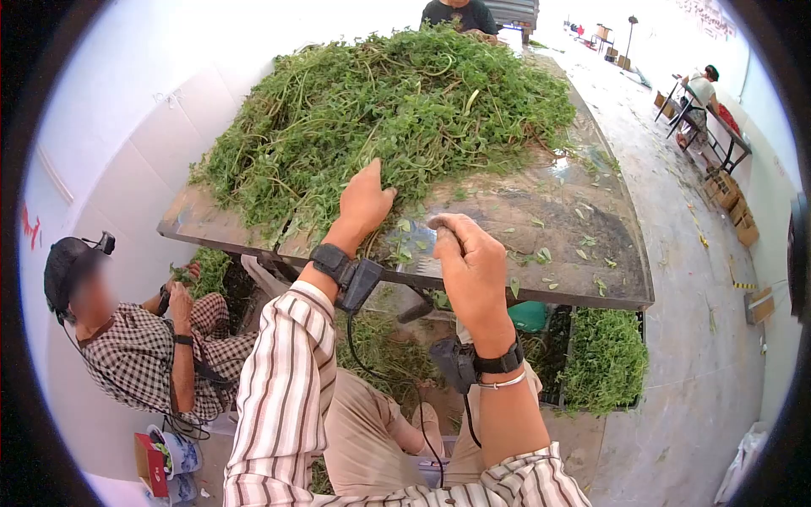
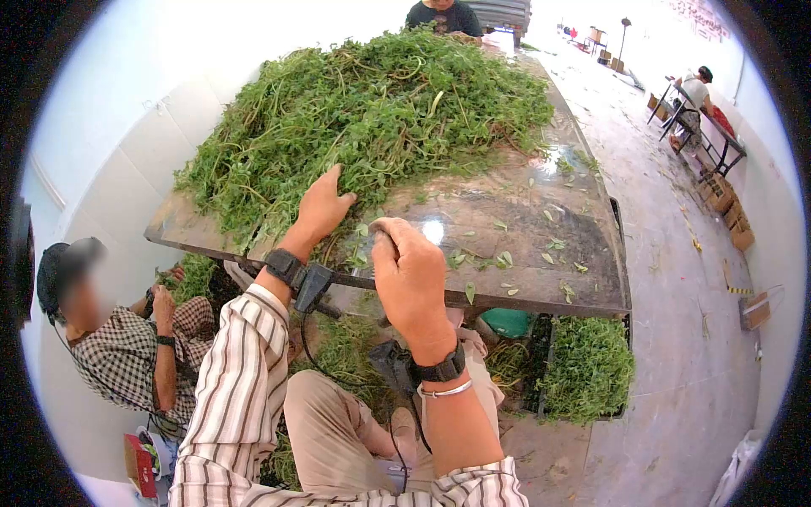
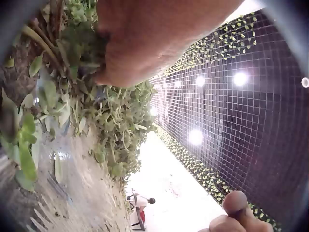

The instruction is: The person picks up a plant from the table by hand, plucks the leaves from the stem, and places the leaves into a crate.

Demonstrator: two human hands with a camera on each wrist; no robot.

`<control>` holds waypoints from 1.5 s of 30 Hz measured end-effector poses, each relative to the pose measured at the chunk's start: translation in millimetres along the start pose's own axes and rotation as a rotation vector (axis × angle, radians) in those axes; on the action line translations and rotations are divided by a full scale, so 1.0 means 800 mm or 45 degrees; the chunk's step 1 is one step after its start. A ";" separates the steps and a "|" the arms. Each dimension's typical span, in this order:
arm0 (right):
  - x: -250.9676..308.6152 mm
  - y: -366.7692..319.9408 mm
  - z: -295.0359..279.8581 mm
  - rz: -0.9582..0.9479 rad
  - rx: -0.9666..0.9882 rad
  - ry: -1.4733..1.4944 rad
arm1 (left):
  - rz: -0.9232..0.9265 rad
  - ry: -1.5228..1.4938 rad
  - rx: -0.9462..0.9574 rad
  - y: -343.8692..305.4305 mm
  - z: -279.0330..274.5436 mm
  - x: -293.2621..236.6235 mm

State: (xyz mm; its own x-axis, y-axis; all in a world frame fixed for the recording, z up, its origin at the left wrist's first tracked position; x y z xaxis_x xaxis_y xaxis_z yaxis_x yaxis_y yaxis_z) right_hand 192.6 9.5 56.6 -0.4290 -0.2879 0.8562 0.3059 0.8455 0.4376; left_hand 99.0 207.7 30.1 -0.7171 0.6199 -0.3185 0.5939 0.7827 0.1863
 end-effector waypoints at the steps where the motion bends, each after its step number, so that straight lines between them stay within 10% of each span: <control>1: 0.001 0.000 0.000 -0.010 0.008 -0.003 | 0.084 0.004 -0.062 -0.003 -0.006 -0.009; 15: 0.003 -0.001 0.004 0.033 0.022 0.051 | 0.509 0.176 -0.083 -0.085 0.000 -0.081; 29: -0.003 -0.001 0.000 0.030 0.006 0.019 | 0.244 0.343 -0.077 -0.119 -0.053 0.025; 40: -0.003 -0.002 -0.002 0.024 -0.014 0.002 | 0.512 -0.060 -0.091 -0.074 -0.040 -0.065; 45: 0.000 -0.002 -0.008 0.002 -0.035 0.010 | 0.234 0.097 -0.056 -0.029 0.007 -0.060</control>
State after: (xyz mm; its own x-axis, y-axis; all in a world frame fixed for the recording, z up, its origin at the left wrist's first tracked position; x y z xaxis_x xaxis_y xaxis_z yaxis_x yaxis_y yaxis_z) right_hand 197.5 5.4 57.4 -0.4217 -0.2904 0.8590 0.3299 0.8333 0.4436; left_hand 121.5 159.4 35.9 -0.6247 0.7535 -0.2048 0.7018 0.6568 0.2759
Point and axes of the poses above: each hand's wrist, its own y-axis towards the middle knuckle, its own z-axis out of the palm, x = y × z, the point moved 6 cm from there along y, towards the middle knuckle, and after that the axes turned 14 degrees about x, right-handed, at the moved point
